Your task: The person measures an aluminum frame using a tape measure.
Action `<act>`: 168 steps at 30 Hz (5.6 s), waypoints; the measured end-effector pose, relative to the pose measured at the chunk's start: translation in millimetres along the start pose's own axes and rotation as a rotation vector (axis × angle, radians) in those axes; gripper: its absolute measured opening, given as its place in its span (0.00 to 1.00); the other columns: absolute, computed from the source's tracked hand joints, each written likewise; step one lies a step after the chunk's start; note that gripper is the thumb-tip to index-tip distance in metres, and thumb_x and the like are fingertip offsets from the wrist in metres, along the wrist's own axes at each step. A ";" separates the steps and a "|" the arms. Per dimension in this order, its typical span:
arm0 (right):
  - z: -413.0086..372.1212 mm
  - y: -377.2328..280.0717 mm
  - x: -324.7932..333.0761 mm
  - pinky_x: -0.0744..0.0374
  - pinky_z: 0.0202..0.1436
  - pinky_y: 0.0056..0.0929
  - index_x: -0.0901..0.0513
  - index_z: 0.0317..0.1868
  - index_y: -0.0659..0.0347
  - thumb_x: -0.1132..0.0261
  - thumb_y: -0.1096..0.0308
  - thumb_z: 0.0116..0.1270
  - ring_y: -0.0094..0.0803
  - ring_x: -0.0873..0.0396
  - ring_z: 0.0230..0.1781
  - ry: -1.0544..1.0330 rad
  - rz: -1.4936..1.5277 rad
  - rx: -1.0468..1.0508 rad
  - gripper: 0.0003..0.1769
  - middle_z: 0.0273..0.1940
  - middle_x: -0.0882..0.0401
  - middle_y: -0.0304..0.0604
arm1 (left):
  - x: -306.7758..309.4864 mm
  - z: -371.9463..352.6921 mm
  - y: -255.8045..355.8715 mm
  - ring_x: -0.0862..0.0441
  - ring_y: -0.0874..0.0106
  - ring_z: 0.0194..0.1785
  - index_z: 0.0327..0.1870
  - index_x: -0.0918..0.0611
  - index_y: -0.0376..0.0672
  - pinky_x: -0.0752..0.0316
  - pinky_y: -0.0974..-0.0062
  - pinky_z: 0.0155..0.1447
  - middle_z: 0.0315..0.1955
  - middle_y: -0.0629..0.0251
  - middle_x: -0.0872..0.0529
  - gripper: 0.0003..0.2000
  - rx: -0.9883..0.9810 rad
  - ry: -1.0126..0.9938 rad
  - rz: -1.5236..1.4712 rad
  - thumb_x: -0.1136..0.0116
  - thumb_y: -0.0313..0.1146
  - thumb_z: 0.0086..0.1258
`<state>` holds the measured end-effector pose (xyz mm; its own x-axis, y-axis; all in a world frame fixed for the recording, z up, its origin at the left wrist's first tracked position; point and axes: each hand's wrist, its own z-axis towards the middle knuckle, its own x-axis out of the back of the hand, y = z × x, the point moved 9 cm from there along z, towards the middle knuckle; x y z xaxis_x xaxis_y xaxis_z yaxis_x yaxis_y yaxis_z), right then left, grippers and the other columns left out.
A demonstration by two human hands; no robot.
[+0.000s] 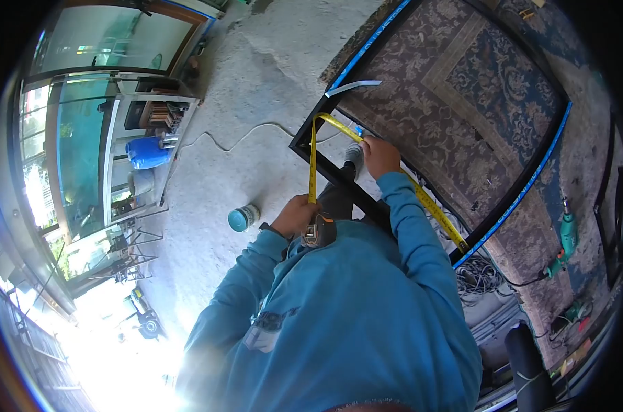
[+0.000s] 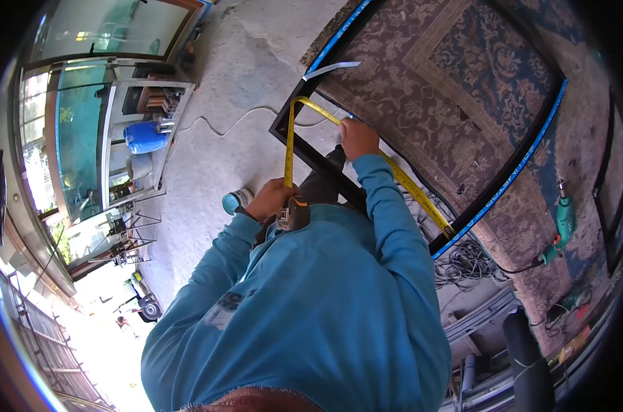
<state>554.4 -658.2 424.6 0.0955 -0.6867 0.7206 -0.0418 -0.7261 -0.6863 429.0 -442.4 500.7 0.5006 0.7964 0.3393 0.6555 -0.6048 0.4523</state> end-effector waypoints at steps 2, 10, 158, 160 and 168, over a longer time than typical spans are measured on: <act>1.7 -3.1 2.7 0.22 0.39 0.51 0.18 0.39 0.56 0.41 0.57 0.70 0.54 0.19 0.35 0.014 0.000 0.035 0.12 0.34 0.17 0.51 | -7.0 1.0 -0.7 0.20 0.73 0.34 0.42 0.17 0.34 0.25 0.76 0.41 0.32 0.64 0.16 0.12 -0.004 -0.006 -0.084 0.49 0.32 0.67; 2.3 -9.7 5.7 0.21 0.39 0.48 0.17 0.38 0.57 0.39 0.61 0.69 0.51 0.18 0.34 0.101 0.002 0.113 0.09 0.33 0.17 0.49 | -48.3 32.5 -21.6 0.18 0.72 0.36 0.46 0.21 0.33 0.22 0.75 0.45 0.36 0.61 0.16 0.10 -0.047 -0.061 -0.417 0.50 0.28 0.70; -204.0 164.5 127.4 0.28 0.48 0.51 0.20 0.47 0.52 0.32 0.63 0.62 0.44 0.18 0.46 -1.043 -0.670 -0.019 0.14 0.40 0.16 0.43 | -62.8 44.2 7.4 0.18 0.72 0.40 0.45 0.21 0.35 0.23 0.75 0.49 0.37 0.61 0.16 0.09 -0.036 -0.156 -0.741 0.52 0.28 0.71; -205.1 167.2 127.1 0.27 0.48 0.51 0.20 0.47 0.52 0.32 0.63 0.62 0.44 0.18 0.46 -1.061 -0.678 -0.018 0.14 0.40 0.16 0.42 | -63.1 39.7 15.9 0.18 0.72 0.39 0.45 0.21 0.35 0.23 0.76 0.48 0.36 0.61 0.16 0.09 -0.029 -0.161 -0.719 0.52 0.28 0.71; -205.2 165.0 127.8 0.25 0.50 0.49 0.20 0.53 0.50 0.31 0.62 0.62 0.42 0.18 0.48 -1.042 -0.725 -0.008 0.18 0.41 0.15 0.41 | -57.1 44.0 8.8 0.19 0.73 0.37 0.44 0.20 0.35 0.24 0.75 0.46 0.37 0.62 0.16 0.10 -0.006 -0.057 -0.604 0.51 0.29 0.70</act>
<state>355.7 -873.0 423.6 0.8333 0.2171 0.5085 0.3421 -0.9250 -0.1655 431.0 -493.4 449.0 0.0708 0.9972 -0.0235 0.8300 -0.0458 0.5559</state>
